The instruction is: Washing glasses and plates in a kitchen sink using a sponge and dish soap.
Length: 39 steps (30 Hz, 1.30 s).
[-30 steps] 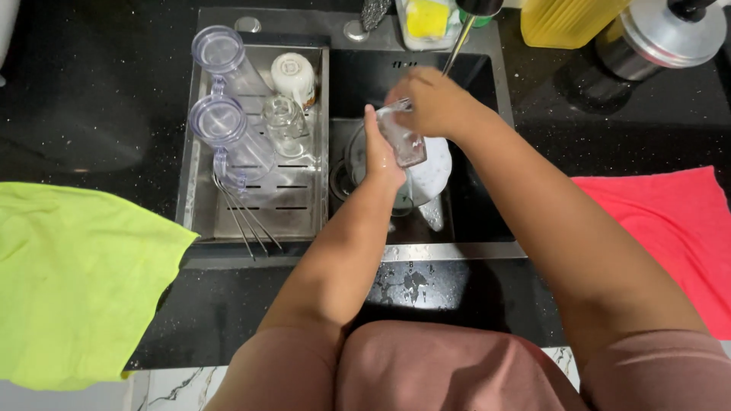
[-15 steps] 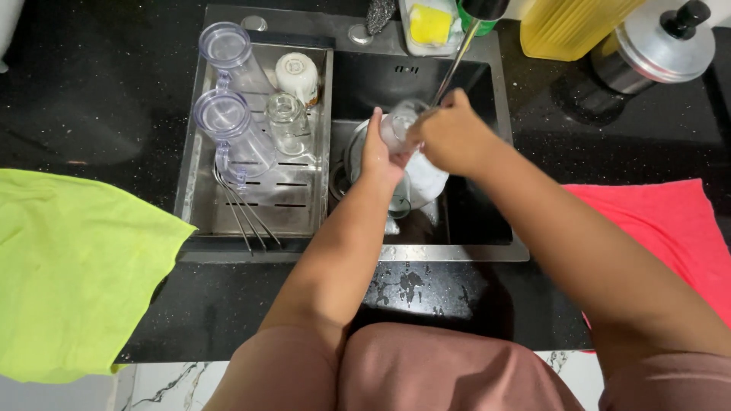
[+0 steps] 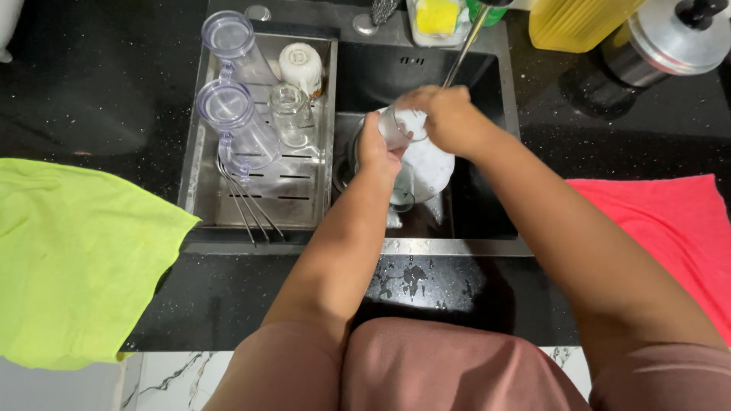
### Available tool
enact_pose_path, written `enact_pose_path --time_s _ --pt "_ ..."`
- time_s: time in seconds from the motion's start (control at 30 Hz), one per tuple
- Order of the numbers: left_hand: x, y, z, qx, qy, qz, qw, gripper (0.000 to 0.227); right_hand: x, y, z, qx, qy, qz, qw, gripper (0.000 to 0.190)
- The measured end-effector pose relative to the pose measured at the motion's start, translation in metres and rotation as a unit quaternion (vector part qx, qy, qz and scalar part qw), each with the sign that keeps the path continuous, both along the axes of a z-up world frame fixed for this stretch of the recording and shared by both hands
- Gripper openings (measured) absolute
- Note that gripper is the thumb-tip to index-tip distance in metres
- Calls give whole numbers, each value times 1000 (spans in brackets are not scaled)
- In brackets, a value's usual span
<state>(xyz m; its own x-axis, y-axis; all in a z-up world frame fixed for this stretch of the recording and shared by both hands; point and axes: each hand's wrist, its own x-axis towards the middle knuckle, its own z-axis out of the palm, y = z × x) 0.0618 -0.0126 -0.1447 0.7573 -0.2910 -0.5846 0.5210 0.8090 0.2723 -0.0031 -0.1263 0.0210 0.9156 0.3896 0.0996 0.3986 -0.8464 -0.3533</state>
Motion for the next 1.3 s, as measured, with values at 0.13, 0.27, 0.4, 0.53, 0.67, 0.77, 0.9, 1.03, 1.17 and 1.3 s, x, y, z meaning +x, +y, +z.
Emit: enact_pose_path --time_s 0.13,0.27,0.4,0.53,0.67,0.77,0.9,1.03,1.17,1.3 --pt "3 -4 -12 36 14 9 999 39 5 10 -6 -184 139 -44 972 63" --pt "3 -2 -8 -1 0 9 1000 44 15 -10 -25 23 14 4 1000 51" --pt "4 -5 -13 43 6 -24 999 48 10 4 -10 -114 114 -51 986 63" --pt "1 -4 -5 30 17 -20 999 47 23 -16 -35 39 43 -37 998 40" --pt "-9 2 13 40 26 -38 998 45 19 -6 -23 -96 14 -62 993 49" --pt "-14 3 26 30 54 -65 996 41 28 -15 -26 -38 92 25 995 33" --pt "-16 1 22 27 50 -103 993 41 12 15 17 -92 93 -81 988 33" --pt "-14 0 17 12 36 -130 991 44 25 -16 -16 42 14 16 999 40" --pt "-17 0 14 2 40 -101 994 42 8 17 27 -139 103 -93 981 28" --pt "-14 -5 16 -2 41 -107 993 44 13 6 11 23 161 -56 985 37"
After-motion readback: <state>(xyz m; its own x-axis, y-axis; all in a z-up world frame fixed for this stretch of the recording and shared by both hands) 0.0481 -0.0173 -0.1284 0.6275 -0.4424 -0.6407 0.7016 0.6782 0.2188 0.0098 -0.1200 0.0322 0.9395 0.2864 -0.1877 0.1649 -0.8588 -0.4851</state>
